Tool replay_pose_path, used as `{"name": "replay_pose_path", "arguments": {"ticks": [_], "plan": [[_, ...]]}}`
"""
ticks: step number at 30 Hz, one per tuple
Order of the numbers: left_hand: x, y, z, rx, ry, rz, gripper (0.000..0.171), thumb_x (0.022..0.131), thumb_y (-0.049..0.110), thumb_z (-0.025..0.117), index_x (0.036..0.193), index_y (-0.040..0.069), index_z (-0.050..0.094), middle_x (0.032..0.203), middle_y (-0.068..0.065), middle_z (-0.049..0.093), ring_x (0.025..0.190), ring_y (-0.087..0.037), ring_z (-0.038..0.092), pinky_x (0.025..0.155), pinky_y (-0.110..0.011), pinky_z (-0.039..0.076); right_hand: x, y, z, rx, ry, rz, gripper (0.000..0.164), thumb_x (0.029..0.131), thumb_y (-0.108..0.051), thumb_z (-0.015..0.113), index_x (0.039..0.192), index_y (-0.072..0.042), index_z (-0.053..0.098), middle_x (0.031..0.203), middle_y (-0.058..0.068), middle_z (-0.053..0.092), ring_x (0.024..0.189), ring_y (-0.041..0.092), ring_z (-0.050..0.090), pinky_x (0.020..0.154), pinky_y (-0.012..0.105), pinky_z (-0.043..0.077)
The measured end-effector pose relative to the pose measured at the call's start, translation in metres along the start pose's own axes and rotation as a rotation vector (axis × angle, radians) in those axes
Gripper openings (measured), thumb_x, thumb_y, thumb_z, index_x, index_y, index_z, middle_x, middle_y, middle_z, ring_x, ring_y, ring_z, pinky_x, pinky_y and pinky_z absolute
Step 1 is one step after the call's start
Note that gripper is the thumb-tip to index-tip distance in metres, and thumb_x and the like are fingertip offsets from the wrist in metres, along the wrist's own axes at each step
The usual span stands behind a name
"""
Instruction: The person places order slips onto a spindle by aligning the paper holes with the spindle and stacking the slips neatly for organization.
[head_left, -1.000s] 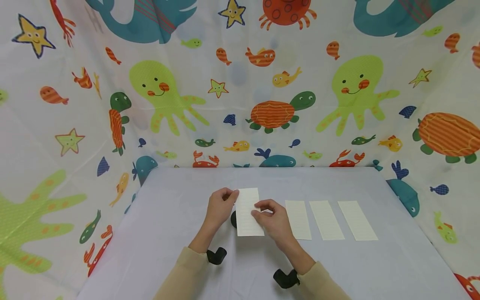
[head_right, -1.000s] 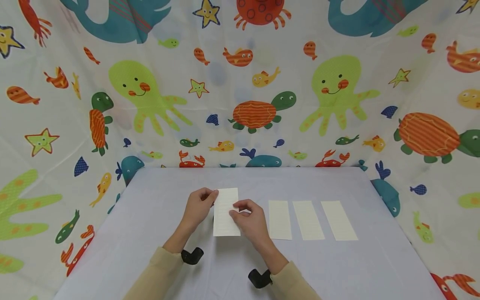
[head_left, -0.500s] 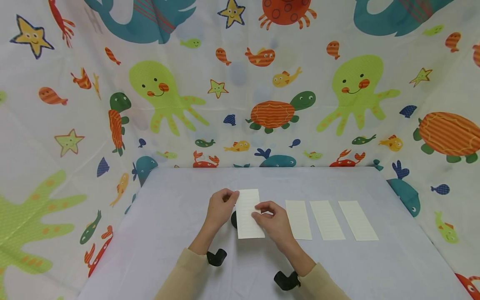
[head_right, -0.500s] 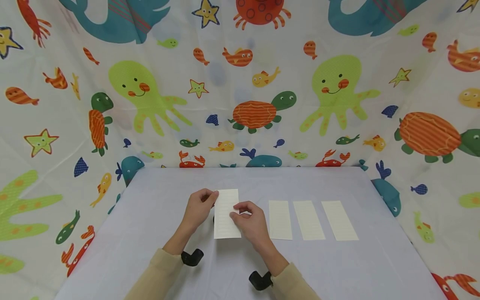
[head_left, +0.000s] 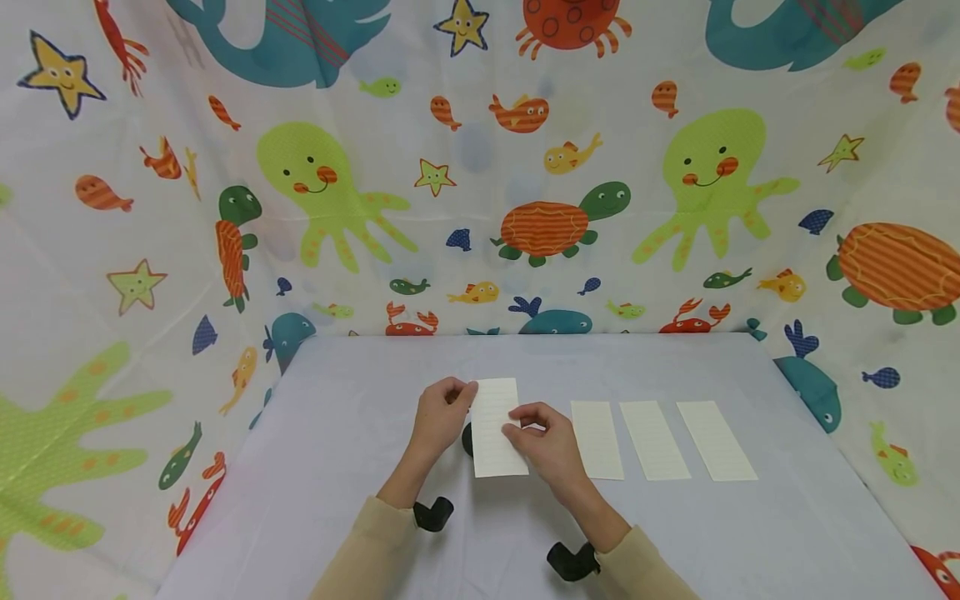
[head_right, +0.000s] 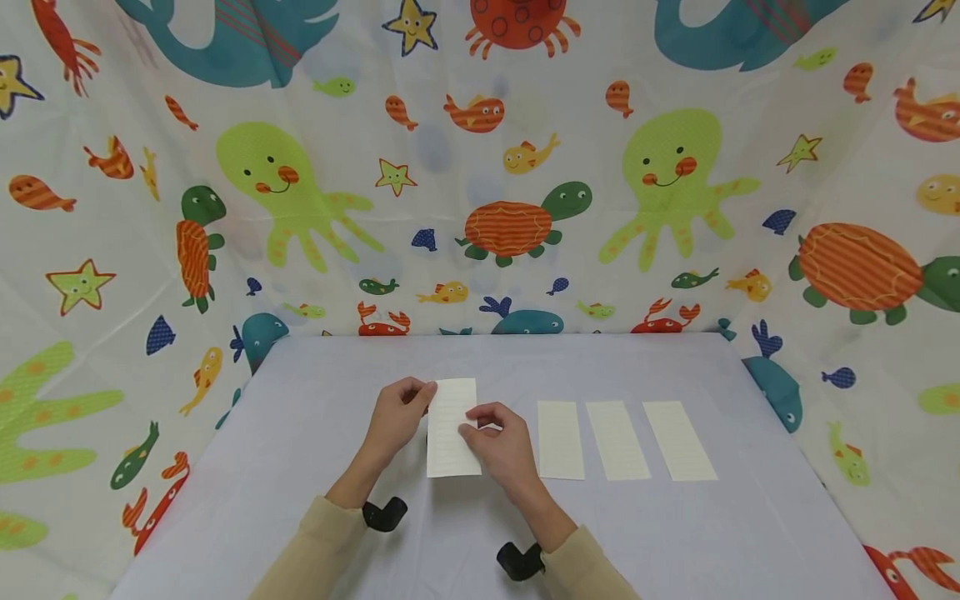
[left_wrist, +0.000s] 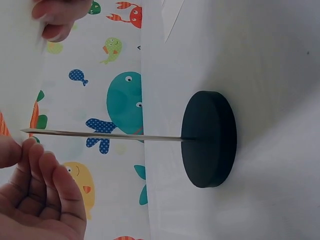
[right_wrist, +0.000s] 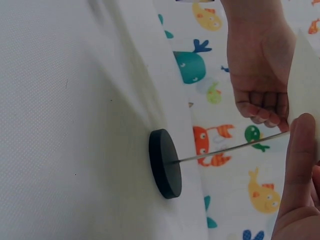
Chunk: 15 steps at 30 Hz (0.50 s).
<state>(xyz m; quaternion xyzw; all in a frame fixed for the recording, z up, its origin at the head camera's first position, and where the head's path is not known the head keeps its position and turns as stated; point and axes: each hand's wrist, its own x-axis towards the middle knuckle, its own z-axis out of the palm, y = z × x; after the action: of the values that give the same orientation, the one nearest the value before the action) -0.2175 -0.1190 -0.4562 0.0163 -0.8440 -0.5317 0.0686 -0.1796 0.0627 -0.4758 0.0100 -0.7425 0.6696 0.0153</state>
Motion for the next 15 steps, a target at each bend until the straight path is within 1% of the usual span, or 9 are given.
{"name": "replay_pose_path", "arguments": {"ticks": [5, 10, 12, 15], "plan": [[0.0, 0.0, 0.0, 0.008, -0.006, -0.003, 0.023, 0.102, 0.029, 0.064, 0.099, 0.007, 0.073, 0.084, -0.005, 0.062, 0.08, -0.021, 0.056, 0.071, -0.032, 0.05, 0.0, -0.001, 0.001, -0.006, 0.009, 0.01, 0.021, 0.086, -0.014, 0.081, 0.104, -0.007, 0.072, 0.099, 0.009, 0.063, 0.08, 0.021, 0.064, 0.07, 0.025, 0.052], [0.001, -0.003, 0.001, 0.018, -0.007, 0.005, 0.023, 0.101, 0.028, 0.064, 0.099, 0.006, 0.072, 0.084, -0.005, 0.061, 0.08, -0.022, 0.055, 0.07, -0.032, 0.049, 0.0, -0.002, 0.001, -0.028, 0.01, -0.002, 0.021, 0.087, -0.015, 0.081, 0.104, -0.007, 0.072, 0.099, 0.008, 0.064, 0.083, 0.021, 0.063, 0.07, 0.025, 0.052], [0.002, -0.008, 0.003, 0.023, -0.009, -0.006, 0.023, 0.101, 0.028, 0.064, 0.097, 0.006, 0.072, 0.082, -0.005, 0.061, 0.079, -0.021, 0.055, 0.068, -0.031, 0.048, -0.001, -0.001, 0.001, -0.042, 0.01, -0.001, 0.02, 0.087, -0.015, 0.081, 0.103, -0.006, 0.072, 0.097, 0.008, 0.064, 0.082, 0.02, 0.062, 0.069, 0.025, 0.052], [0.002, -0.018, 0.006, 0.034, -0.019, -0.048, 0.023, 0.101, 0.028, 0.064, 0.094, 0.007, 0.072, 0.08, -0.004, 0.06, 0.076, -0.019, 0.054, 0.064, -0.029, 0.046, -0.002, 0.004, 0.002, -0.063, 0.001, 0.016, 0.019, 0.087, -0.014, 0.081, 0.101, -0.006, 0.073, 0.094, 0.008, 0.064, 0.078, 0.018, 0.062, 0.068, 0.025, 0.051]]}}
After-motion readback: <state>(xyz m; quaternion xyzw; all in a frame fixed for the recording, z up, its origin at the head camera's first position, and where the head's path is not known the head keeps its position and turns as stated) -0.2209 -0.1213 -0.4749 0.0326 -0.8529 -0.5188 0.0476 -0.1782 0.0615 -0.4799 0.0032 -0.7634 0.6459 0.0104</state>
